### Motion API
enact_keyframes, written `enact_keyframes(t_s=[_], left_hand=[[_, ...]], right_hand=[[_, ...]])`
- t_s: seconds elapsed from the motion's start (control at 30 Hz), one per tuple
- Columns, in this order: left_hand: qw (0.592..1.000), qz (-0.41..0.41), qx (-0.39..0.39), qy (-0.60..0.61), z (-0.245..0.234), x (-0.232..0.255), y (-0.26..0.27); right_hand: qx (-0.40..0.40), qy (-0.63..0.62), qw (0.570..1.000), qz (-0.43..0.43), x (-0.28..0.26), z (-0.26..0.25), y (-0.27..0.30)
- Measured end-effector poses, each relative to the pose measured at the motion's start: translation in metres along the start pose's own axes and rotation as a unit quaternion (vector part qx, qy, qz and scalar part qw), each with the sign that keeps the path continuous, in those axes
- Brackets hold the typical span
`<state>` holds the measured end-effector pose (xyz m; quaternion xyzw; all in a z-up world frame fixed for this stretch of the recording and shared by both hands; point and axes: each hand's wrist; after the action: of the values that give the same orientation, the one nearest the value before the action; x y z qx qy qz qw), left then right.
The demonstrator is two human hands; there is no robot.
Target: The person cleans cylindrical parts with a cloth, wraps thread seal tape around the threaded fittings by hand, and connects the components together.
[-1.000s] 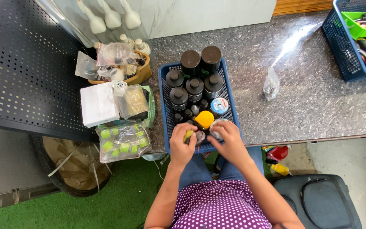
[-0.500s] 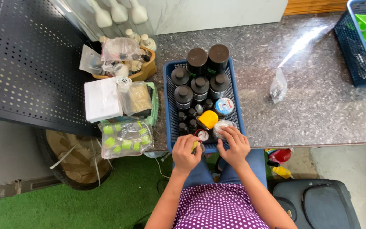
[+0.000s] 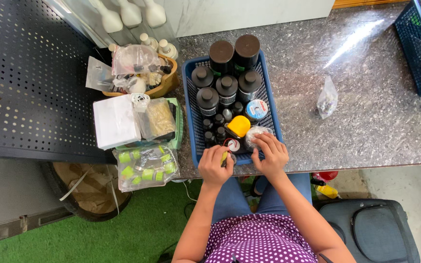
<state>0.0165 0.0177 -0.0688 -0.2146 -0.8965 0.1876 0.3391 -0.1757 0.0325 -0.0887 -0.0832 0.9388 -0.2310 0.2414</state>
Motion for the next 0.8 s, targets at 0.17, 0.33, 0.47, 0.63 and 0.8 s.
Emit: enact_keyframes(t_s=[0.17, 0.33, 0.47, 0.63, 0.8], left_hand=[[1.0, 0.0, 0.011, -0.006, 0.005, -0.019, -0.021], [1.0, -0.009, 0.017, -0.003, 0.008, -0.036, -0.044], [0.999, -0.011, 0.031, -0.003, 0.014, -0.054, -0.066], [0.999, -0.019, 0.029, -0.016, 0.028, -0.085, -0.095], [0.999, -0.017, 0.035, -0.016, 0.036, -0.106, -0.12]], right_hand=[[0.0, 0.01, 1.0, 0.006, 0.001, 0.014, -0.021], [0.007, 0.009, 1.0, 0.001, 0.004, 0.027, -0.044], [0.019, 0.011, 1.0, -0.005, 0.01, 0.042, -0.068], [0.026, 0.027, 0.999, -0.017, 0.018, 0.061, -0.099], [0.029, 0.027, 0.999, -0.012, 0.026, 0.077, -0.128]])
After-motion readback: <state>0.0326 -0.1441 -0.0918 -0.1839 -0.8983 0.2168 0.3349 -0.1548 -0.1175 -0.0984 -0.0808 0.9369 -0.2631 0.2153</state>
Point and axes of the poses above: each hand's wrist, its own y-axis away from the middle knuckle, its own z-axis out of the palm, x = y × z, and after that the axes turned 13 degrees about -x, right-handed
